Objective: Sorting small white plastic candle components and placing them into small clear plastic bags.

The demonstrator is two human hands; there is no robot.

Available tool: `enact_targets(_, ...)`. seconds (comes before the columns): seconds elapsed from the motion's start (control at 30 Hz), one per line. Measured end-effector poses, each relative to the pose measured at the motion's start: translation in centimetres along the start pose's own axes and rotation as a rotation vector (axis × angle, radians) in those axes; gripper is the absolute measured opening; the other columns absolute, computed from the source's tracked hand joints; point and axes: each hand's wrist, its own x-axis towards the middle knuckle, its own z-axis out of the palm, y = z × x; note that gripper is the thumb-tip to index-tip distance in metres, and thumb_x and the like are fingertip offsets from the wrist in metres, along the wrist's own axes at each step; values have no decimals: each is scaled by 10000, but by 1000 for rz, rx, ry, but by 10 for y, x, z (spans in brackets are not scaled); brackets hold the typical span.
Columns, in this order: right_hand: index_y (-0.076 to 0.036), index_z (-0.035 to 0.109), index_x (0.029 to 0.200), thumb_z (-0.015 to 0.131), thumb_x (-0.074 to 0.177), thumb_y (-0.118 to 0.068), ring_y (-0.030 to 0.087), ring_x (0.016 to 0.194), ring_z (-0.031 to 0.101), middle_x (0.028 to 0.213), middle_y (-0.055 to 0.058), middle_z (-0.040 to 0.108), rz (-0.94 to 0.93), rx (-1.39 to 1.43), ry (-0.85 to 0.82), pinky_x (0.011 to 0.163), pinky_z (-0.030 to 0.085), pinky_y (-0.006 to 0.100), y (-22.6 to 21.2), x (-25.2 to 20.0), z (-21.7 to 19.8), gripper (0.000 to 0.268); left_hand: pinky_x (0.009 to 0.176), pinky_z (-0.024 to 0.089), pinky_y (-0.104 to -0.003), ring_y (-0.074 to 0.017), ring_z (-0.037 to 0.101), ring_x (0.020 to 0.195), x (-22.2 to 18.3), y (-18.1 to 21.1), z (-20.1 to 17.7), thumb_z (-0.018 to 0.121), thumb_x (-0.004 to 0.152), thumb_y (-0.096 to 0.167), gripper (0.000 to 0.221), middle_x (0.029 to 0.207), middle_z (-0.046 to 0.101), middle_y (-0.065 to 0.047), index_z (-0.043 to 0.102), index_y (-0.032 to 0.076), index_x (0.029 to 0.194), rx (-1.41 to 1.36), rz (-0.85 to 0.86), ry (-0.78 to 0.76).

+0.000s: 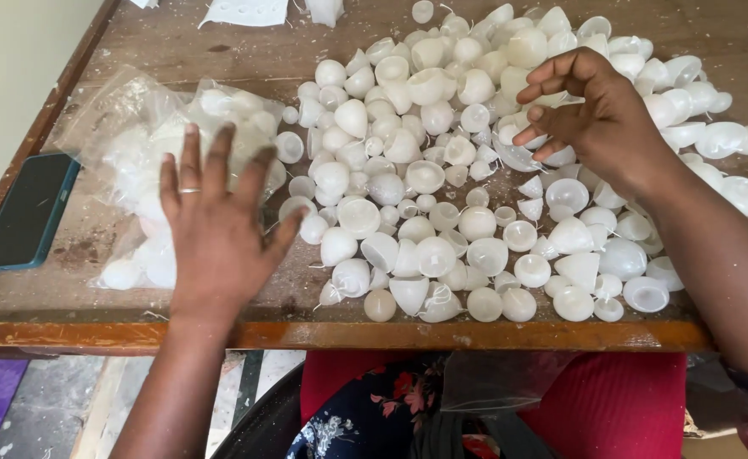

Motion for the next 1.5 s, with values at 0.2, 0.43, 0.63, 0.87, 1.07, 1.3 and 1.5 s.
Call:
enact_targets(0.2,-39,510,1274,565,1022,1,204,1013,715,1262,95,598,-1,-29,-23,741,612,332,-8,-4,3,261,1175,72,-727,-419,134,1544,5,-36,35,432,1024,509,441,1653,296,23,499,424,1452,404,46,-359)
enact_targets(0.43,-34,503,1273,540,1010,13,184,1020,712,1301,75,582,-15,-82,-54,767,600,310,-8,-4,4,270,1165,77,-750,-426,183,1547,16,-115,72,482,968,380,548,1684,312,25,517,396,1514,385,72,-246)
enact_targets(0.63,-32,545,1261,574,1014,-13,159,1002,718,1272,85,617,-5,-185,-30,784,605,293,-13,-7,4,250,1177,87,-755,-441,221,1562,26,-146,87,424,1093,410,421,1696,354,1,546,380,1495,308,61,-194)
enact_targets(0.87,-19,656,1194,642,979,47,174,957,724,1192,131,633,-272,-425,96,747,596,297,-10,-9,-5,225,1089,185,-691,-442,370,1387,42,-55,38,556,892,91,517,1519,485,-123,605,166,1402,132,77,-149)
enact_targets(1.07,-6,699,1119,662,977,71,199,915,719,1155,137,672,-311,-454,107,749,592,304,-7,-8,-7,166,906,501,-409,-276,628,1059,-3,136,-13,688,816,157,270,1079,667,-97,683,70,1072,-382,774,-116)
enact_targets(1.3,24,674,1122,637,962,99,203,909,750,1173,150,669,-329,-406,55,729,586,304,-8,-10,-4,180,853,511,-343,-208,639,958,-34,157,3,682,817,209,137,947,660,-47,681,102,901,-398,1066,-81)
enact_targets(1.5,5,681,1101,620,1018,70,160,897,734,1030,97,716,-250,-227,37,686,562,256,3,-6,-4,122,696,490,-359,-233,643,806,-28,156,-12,747,884,52,99,868,669,-81,696,38,967,-862,701,-204)
